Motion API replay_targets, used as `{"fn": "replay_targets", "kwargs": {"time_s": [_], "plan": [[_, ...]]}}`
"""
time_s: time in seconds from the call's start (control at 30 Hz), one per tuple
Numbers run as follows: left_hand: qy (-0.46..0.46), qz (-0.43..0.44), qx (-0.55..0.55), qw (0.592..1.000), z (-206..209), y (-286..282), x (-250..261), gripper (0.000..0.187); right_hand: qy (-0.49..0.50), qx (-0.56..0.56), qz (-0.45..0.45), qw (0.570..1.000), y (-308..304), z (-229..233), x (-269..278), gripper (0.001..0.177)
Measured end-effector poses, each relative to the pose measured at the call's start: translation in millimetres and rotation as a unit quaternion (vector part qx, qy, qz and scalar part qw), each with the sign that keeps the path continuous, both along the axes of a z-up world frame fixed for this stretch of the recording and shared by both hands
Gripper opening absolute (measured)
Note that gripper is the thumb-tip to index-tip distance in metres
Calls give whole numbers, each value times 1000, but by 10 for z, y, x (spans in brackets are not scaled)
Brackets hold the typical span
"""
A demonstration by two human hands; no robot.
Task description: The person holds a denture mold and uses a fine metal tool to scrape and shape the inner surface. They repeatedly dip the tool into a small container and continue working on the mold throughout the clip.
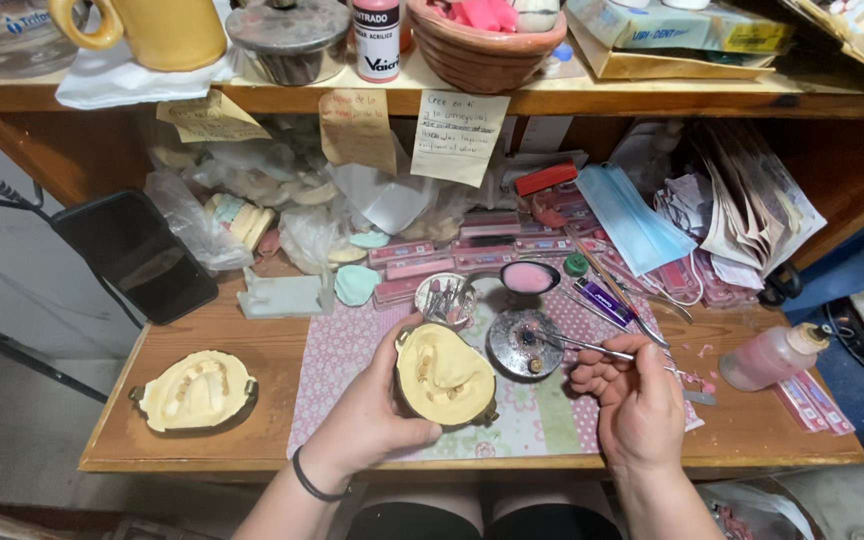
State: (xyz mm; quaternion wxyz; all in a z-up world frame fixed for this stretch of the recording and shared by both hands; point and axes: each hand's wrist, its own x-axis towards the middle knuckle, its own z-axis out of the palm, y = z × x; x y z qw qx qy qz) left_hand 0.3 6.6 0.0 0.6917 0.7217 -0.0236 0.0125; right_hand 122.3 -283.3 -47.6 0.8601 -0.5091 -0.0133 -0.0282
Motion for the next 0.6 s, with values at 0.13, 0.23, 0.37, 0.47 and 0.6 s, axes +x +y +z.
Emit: {"fn": "replay_targets", "kwargs": {"time_s": [0.13, 0.23, 0.37, 0.47, 0.6], "plan": [[-17, 4, 1, 1000, -33, 3, 17, 119, 4, 2, 1, 1000, 5, -11, 14, 41], [-30, -2, -14, 999, -55, -9, 3, 119, -4, 10, -1, 1000, -21, -53, 7, 42], [-17, 0, -10, 1000, -33, 6, 17, 120, 0, 7, -1, 1000, -17, -36, 17, 41], [-18, 5, 4, 1000, -32, 6, 12, 119, 4, 3, -1, 1000, -10, -13, 5, 42], [-27, 7, 2, 1000, -37, 2, 11, 118, -7, 0, -4, 1000, 11, 3, -10, 41]]}}
